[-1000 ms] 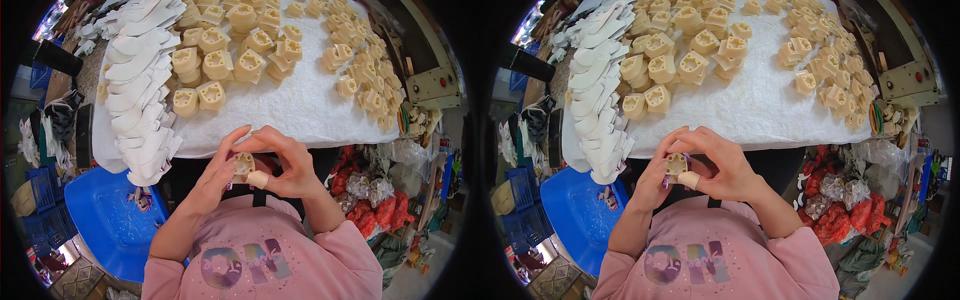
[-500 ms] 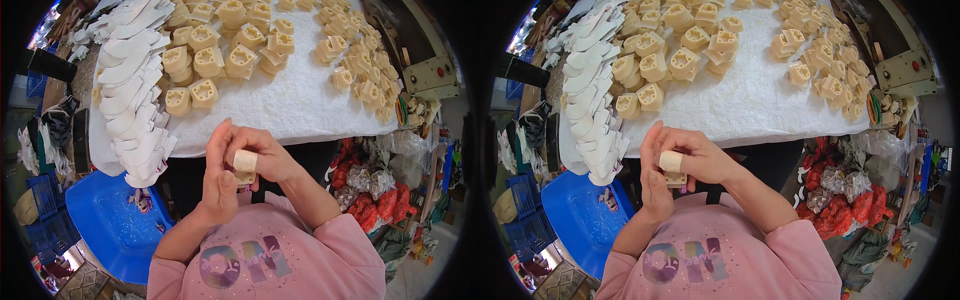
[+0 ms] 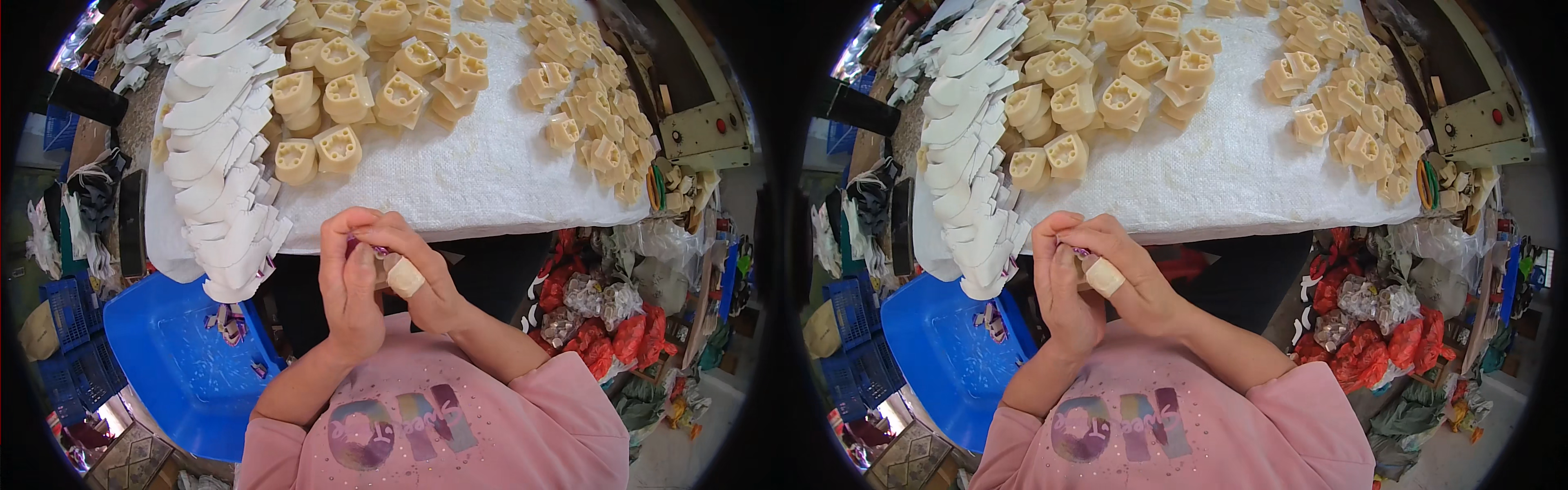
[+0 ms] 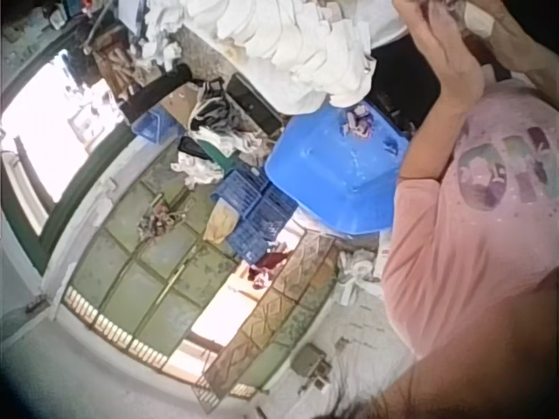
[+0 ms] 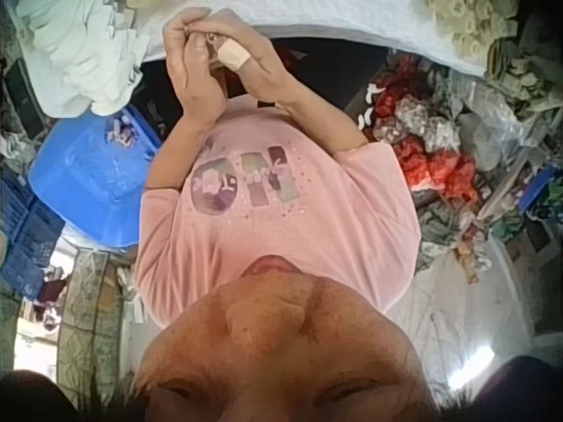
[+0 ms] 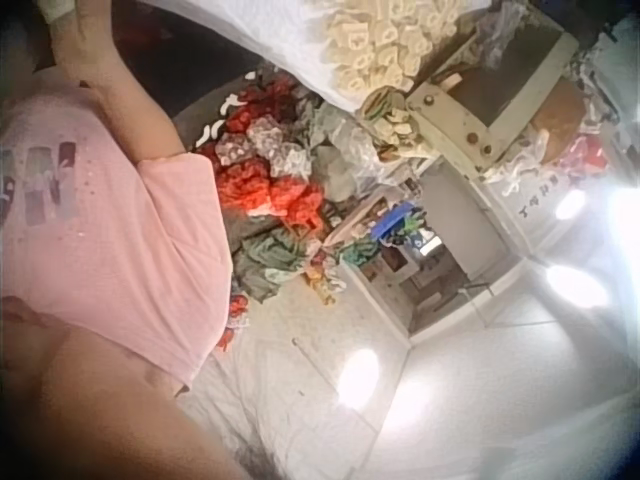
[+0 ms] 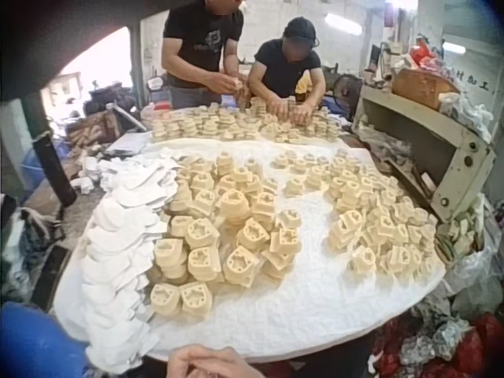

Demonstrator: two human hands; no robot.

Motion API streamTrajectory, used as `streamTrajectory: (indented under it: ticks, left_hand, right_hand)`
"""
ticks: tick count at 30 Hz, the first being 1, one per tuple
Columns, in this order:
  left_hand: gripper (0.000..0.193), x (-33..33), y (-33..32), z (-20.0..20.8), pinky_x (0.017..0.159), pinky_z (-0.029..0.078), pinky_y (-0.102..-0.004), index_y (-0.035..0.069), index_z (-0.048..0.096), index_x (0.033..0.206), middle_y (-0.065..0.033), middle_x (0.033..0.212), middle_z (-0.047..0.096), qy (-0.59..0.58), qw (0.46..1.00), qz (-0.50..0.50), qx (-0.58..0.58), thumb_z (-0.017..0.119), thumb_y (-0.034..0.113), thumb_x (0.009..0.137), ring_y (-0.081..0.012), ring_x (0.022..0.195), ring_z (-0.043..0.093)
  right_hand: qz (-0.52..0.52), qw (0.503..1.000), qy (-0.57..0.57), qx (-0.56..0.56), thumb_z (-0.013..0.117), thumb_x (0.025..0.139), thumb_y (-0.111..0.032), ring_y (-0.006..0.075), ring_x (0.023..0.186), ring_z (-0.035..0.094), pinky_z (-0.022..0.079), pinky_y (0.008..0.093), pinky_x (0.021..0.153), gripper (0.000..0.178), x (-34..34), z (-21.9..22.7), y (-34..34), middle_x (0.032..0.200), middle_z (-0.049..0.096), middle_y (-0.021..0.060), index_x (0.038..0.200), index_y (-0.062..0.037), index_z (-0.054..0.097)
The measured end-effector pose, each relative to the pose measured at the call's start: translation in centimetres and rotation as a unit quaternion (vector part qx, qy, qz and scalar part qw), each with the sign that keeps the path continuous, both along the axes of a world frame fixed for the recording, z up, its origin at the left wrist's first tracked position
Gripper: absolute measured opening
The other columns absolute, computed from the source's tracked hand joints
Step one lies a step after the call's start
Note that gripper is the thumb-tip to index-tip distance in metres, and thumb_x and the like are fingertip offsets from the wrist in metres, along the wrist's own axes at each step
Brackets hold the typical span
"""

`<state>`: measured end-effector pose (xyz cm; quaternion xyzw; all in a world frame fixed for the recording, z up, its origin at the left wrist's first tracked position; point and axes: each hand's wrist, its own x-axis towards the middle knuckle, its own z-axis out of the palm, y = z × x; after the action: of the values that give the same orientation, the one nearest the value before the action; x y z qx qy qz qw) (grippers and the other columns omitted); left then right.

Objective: Attaching white material strips to tan shoe sole/heel components in an assembly line setting.

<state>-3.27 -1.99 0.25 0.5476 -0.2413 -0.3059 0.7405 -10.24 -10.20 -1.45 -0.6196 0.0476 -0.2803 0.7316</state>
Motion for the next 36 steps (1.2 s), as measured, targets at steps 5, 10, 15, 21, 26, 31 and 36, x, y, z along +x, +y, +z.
streamTrajectory:
  ticks: [5,10,15,21,26,31,36]
  left_hand:
    - [0.047,0.6,0.5,-1.5,0.081,0.038,-0.0259,0.008,0.027,0.135,-0.0063,0.104,0.046,-0.053,0.996,-0.052,0.041,0.041,0.029,0.095,-0.0109,0.091,0.046]
    - [0.071,2.1,0.8,-0.5,0.081,0.039,-0.0269,0.009,0.014,0.143,-0.01,0.111,0.047,0.16,0.975,-0.145,-0.058,0.036,0.053,0.093,-0.0124,0.091,0.048]
    - [0.089,2.6,0.8,-2.0,0.074,0.046,-0.0338,-0.006,0.007,0.14,-0.0132,0.102,0.053,-0.335,0.938,-0.062,0.066,0.039,0.059,0.089,-0.0212,0.085,0.055]
    - [0.076,2.6,1.0,0.2,0.073,0.047,-0.0333,-0.005,0.024,0.135,-0.0167,0.098,0.056,-0.259,0.952,-0.128,0.1,0.055,0.046,0.088,-0.022,0.083,0.058]
    - [0.05,2.8,0.9,0.4,0.076,0.048,-0.0245,0.001,0.05,0.114,-0.005,0.1,0.05,-0.177,0.97,-0.095,0.137,0.068,-0.011,0.069,-0.0128,0.089,0.056]
    - [0.048,3.1,1.1,1.3,0.066,0.049,-0.0237,0.002,0.055,0.11,-0.0061,0.095,0.052,-0.364,0.921,-0.071,0.118,0.069,-0.011,0.066,-0.0132,0.081,0.057]
    - [0.049,2.6,0.8,1.6,0.056,0.045,-0.0222,0.002,0.058,0.107,-0.0068,0.086,0.054,-0.374,0.921,-0.044,0.104,0.072,-0.009,0.062,-0.0137,0.074,0.057]
  right_hand:
    - [-0.06,0.988,0.024,-0.141,0.042,0.094,-0.016,0.021,0.087,0.053,0.044,0.0314,0.076,0.035,0.2,-0.6,-0.6,0.106,0.05,0.0119,0.126,-0.0041,0.046]
    - [-0.031,0.993,0.118,0.01,0.049,0.094,-0.022,0.015,0.072,0.053,0.045,0.0274,0.061,0.035,-0.5,1.1,-1.4,0.1,0.049,0.0099,0.124,-0.0049,0.047]
    - [-0.039,0.91,0.229,-0.342,0.064,0.085,-0.022,0.0178,0.063,0.055,0.047,0.0319,0.053,0.027,-0.1,3.5,-3.2,0.079,0.054,0.0081,0.101,-0.0021,0.058]
    - [-0.096,0.973,0.104,-0.183,0.061,0.086,-0.022,0.0191,0.063,0.058,0.046,0.0294,0.057,0.024,-0.6,2.0,-2.9,0.078,0.057,0.0105,0.093,0.0005,0.058]
    - [0.049,0.94,0.15,0.302,0.056,0.091,-0.02,0.0099,0.064,0.051,0.042,0.023,0.059,0.018,-0.5,0.9,-4.0,0.079,0.056,0.0037,0.091,-0.002,0.057]
    - [0.124,0.964,0.134,0.194,0.058,0.089,-0.02,0.0084,0.064,0.05,0.041,0.0242,0.057,0.018,-0.3,0.9,-5.3,0.075,0.056,0.0008,0.084,-0.0034,0.055]
    - [0.013,0.971,0.14,-0.192,0.057,0.087,-0.015,0.0124,0.066,0.054,0.044,0.0266,0.06,0.013,-0.7,1.5,-4.8,0.074,0.057,0.0006,0.084,-0.0024,0.057]
